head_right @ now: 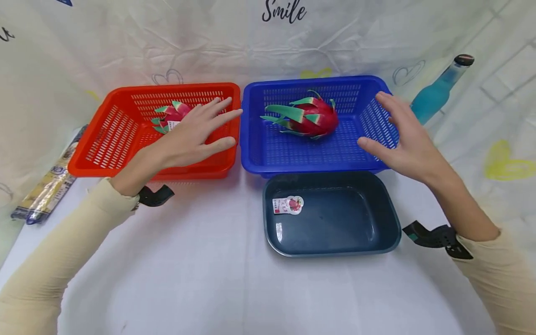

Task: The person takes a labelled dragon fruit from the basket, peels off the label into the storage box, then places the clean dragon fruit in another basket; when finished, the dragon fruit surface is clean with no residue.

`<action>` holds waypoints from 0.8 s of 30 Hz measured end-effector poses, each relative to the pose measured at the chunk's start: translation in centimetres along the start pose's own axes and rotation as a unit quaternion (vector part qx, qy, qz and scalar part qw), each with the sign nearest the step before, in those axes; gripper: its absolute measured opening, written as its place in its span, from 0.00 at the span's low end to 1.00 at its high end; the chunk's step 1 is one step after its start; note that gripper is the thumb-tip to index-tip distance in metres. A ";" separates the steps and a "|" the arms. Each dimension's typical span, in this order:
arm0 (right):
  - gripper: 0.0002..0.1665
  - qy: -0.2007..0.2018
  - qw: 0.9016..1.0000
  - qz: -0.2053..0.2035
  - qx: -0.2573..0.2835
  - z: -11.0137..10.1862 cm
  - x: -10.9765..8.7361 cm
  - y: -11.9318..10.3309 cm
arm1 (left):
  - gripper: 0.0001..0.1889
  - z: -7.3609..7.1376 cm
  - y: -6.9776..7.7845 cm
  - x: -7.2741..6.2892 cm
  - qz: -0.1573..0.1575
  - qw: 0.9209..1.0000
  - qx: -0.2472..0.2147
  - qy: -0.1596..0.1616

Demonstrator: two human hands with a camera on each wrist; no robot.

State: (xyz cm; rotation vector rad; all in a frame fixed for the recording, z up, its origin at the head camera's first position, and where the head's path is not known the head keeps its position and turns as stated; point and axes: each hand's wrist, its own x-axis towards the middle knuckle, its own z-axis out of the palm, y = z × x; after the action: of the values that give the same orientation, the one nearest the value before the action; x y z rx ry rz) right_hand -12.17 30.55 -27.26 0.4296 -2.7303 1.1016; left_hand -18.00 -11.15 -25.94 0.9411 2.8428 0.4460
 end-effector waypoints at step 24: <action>0.50 -0.179 0.958 -0.173 -0.142 7.4 1.5 -7.3 | 0.41 1.3 -5.6 -13.1 -0.103 0.989 -0.063 0.086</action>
State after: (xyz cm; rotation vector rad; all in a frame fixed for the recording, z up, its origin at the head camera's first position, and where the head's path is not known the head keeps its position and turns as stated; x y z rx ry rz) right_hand -11.59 20.05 -27.38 1.1023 -2.8854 0.5756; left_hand -10.44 -22.92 -28.66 0.6057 2.9794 0.7024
